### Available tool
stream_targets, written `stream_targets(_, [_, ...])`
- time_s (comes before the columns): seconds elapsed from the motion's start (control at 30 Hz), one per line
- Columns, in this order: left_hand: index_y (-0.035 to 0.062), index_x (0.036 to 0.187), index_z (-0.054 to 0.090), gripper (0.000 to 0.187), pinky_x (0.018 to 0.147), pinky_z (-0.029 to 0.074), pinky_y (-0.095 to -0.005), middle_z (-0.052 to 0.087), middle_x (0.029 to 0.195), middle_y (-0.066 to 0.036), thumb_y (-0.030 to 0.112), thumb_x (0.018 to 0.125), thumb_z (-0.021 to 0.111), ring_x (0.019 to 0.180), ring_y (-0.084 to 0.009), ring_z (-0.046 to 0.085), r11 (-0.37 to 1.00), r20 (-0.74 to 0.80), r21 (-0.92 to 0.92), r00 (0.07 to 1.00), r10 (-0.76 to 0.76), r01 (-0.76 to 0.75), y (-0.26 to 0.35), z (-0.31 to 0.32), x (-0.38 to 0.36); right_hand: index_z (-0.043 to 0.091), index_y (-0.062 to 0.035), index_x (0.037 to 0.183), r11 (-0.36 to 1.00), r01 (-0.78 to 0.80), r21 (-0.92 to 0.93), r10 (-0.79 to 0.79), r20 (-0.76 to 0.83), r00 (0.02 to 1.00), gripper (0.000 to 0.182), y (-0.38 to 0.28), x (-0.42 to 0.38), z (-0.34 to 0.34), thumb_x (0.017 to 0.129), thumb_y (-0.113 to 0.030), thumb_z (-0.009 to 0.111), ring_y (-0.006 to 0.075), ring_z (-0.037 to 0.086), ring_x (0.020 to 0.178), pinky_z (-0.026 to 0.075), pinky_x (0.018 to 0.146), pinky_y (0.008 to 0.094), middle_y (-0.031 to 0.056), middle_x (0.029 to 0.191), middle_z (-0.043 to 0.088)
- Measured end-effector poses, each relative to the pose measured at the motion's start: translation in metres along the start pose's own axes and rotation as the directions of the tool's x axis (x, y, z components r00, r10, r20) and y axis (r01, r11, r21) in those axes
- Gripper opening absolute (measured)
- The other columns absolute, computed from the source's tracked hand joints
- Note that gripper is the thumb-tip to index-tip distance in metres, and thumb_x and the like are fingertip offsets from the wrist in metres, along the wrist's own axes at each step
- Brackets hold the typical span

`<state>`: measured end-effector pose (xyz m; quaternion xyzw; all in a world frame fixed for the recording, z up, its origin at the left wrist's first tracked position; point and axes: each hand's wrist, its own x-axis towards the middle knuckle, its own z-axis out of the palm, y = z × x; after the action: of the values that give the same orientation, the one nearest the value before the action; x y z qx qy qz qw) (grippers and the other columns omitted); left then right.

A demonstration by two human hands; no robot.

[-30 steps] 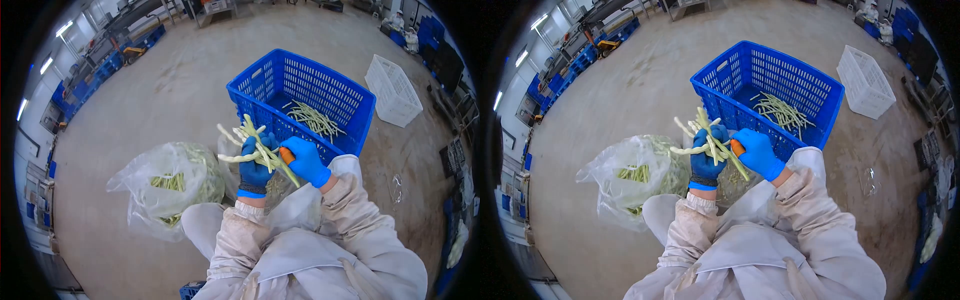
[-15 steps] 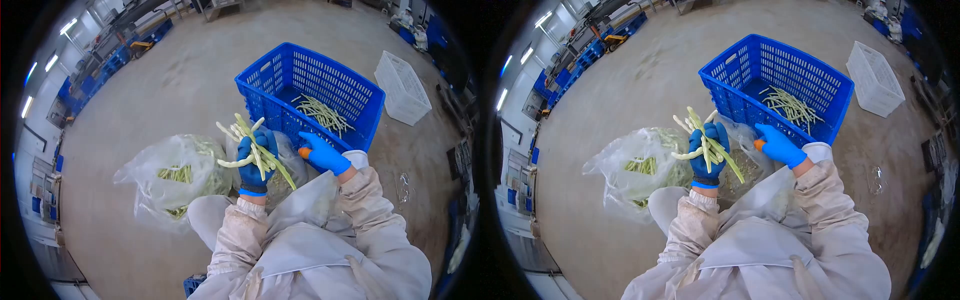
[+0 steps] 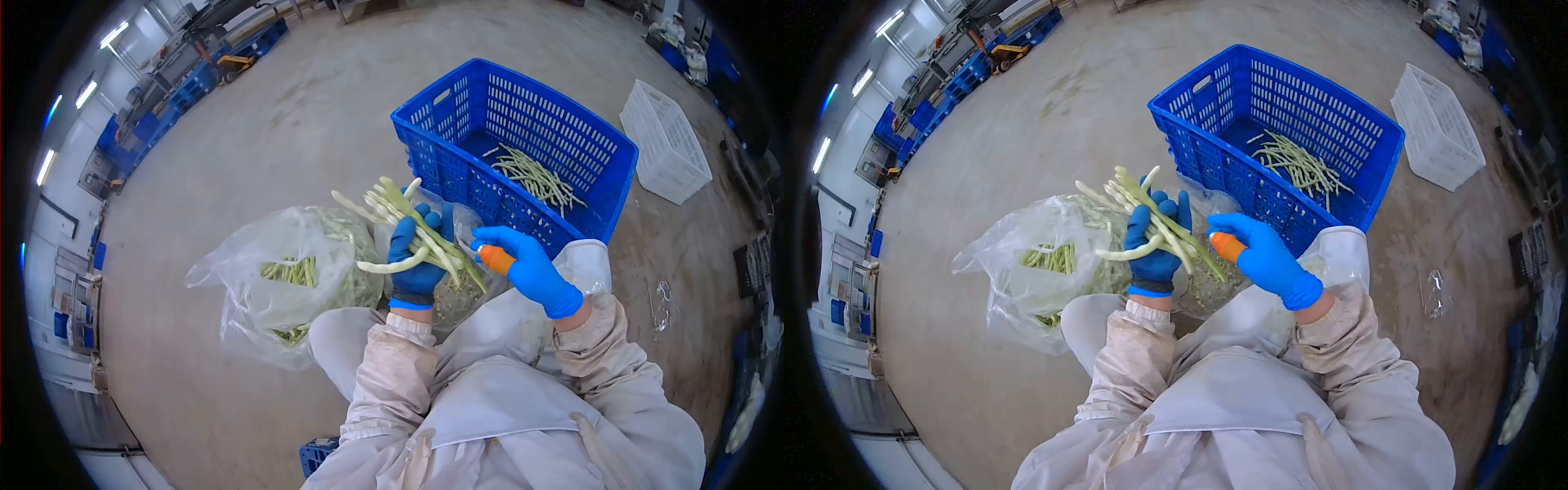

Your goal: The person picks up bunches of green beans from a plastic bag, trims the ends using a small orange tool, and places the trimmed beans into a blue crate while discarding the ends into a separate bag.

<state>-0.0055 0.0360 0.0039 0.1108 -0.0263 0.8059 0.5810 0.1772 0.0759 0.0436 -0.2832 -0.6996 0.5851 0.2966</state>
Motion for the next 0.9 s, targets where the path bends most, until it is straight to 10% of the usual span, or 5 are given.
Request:
stream_targets(0.33, [0.0082,0.123,0.045,0.036,0.083,0.051,-0.0428,0.06,0.105,-0.011,0.015,0.09,0.056,0.099,-0.0281,0.06,0.837,-0.189,0.547,0.97,0.151,-0.023,-0.026,-0.032,0.0,0.058,-0.0095,0.114,0.558,0.446,-0.7,-0.492,0.153,0.857,0.046,-0.004,0.009,0.04,0.076,-0.03,0.07,0.0269,0.058,0.087,0.049,0.068,0.0347,0.0082,0.097,0.056])
stream_targets(0.5, [0.0111,0.127,0.043,0.037,0.087,0.051,-0.0402,0.057,0.11,-0.009,0.009,0.091,0.052,0.099,-0.0238,0.059,0.918,-0.174,0.394,0.977,0.123,-0.046,-0.015,-0.023,-0.008,0.062,-0.006,0.106,0.94,0.182,-0.288,-0.236,-0.164,0.958,0.024,0.019,0.004,0.034,0.085,-0.018,0.063,0.0188,0.062,0.077,0.05,0.063,0.0308,0.007,0.088,0.06])
stream_targets(0.57, [0.0111,0.127,0.042,0.038,0.088,0.05,-0.0392,0.056,0.11,-0.009,0.01,0.091,0.052,0.098,-0.0227,0.059,0.914,-0.223,0.405,0.968,0.112,-0.012,-0.014,-0.017,-0.009,0.059,0.0008,0.107,0.891,-0.156,0.426,0.228,-0.122,0.966,0.023,0.026,0.003,0.027,0.09,-0.015,0.058,0.015,0.062,0.082,0.051,0.069,0.0295,0.0081,0.095,0.062])
stream_targets(0.8, [0.0122,0.133,0.037,0.047,0.089,0.049,-0.0391,0.054,0.116,-0.009,0.013,0.09,0.054,0.099,-0.0216,0.057,0.893,-0.194,0.443,0.981,0.005,0.083,-0.016,-0.013,-0.013,0.058,0.0028,0.107,0.901,-0.11,0.419,0.196,-0.166,0.966,0.022,0.036,-0.007,0.022,0.091,-0.012,0.056,0.0161,0.061,0.084,0.05,0.076,0.0283,0.0086,0.098,0.061])
stream_targets(0.9, [0.0125,0.137,0.032,0.052,0.09,0.048,-0.0408,0.053,0.12,-0.009,0.013,0.09,0.053,0.1,-0.022,0.056,0.885,-0.067,0.459,0.996,-0.056,0.081,-0.017,-0.003,-0.016,0.059,0.0,0.108,0.976,0.154,0.154,-0.108,-0.272,0.956,0.02,0.036,-0.011,0.029,0.088,-0.005,0.057,0.0178,0.061,0.086,0.049,0.078,0.0282,0.0079,0.101,0.06])
